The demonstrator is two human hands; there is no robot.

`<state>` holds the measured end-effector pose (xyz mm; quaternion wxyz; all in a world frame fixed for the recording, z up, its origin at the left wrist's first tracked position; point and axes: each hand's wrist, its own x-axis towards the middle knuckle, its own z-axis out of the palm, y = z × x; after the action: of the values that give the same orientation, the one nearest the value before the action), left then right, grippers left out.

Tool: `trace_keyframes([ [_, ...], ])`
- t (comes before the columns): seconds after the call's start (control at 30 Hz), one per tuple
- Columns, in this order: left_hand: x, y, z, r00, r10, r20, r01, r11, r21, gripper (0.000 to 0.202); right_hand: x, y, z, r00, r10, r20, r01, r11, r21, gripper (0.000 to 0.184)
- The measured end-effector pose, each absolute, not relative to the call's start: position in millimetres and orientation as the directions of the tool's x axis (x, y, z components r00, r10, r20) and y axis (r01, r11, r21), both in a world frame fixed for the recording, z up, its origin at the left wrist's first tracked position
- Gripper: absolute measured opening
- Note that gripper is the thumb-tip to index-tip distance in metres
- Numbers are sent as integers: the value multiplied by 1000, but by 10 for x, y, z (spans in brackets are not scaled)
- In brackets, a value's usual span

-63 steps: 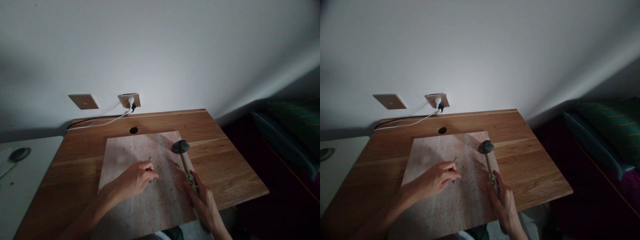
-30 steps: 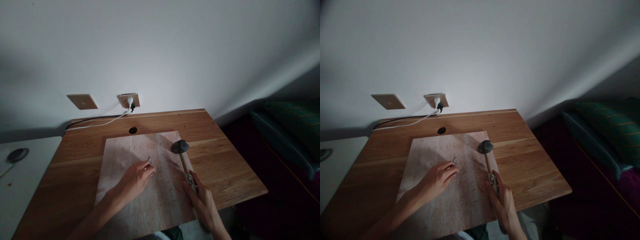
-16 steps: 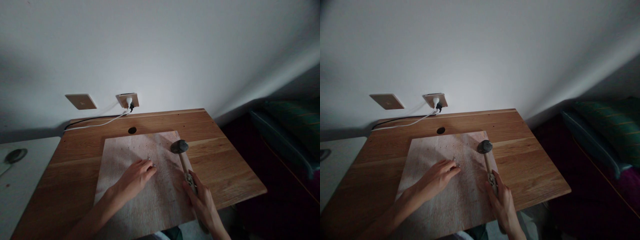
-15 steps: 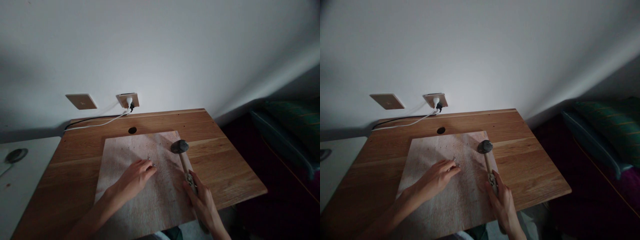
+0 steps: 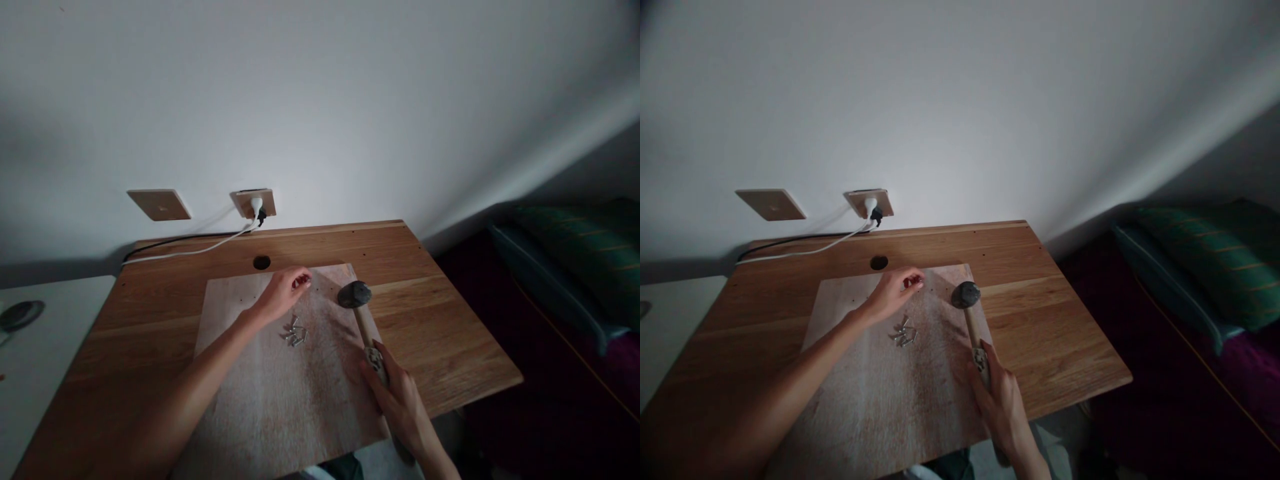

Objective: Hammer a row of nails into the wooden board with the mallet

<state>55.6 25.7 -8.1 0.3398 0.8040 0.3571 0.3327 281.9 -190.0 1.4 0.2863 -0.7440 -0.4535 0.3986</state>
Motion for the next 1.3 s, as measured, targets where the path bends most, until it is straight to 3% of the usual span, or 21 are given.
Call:
trace_keyframes([
  [0.2, 1037, 419, -203, 640, 730, 239, 290, -517, 805, 23, 2891, -1841, -8, 156, 892, -424, 293, -452, -842, 74],
  [0.37, 1089, 485, -316, 638, 734, 232, 269, -494, 827, 32, 2808, -1862, 57, 239, 901, -363, 202, -412, -889, 62],
  [0.5, 1078, 505, -330, 652, 720, 235, 274, -513, 813, 18, 2779, -1881, 77, 289, 886, -362, 257, -436, -863, 64],
  [0.63, 1090, 506, -300, 631, 727, 273, 269, -534, 802, 19, 2804, -1872, 37, 292, 880, -375, 378, -466, -800, 75],
  [0.83, 1087, 489, -312, 649, 712, 268, 203, -502, 841, 20, 2770, -1895, -60, 331, 863, -381, 308, -481, -821, 75],
  [1.3, 1056, 455, -305, 655, 693, 302, 292, -601, 744, 20, 2731, -1879, -43, 349, 864, -362, 306, -470, -828, 69],
])
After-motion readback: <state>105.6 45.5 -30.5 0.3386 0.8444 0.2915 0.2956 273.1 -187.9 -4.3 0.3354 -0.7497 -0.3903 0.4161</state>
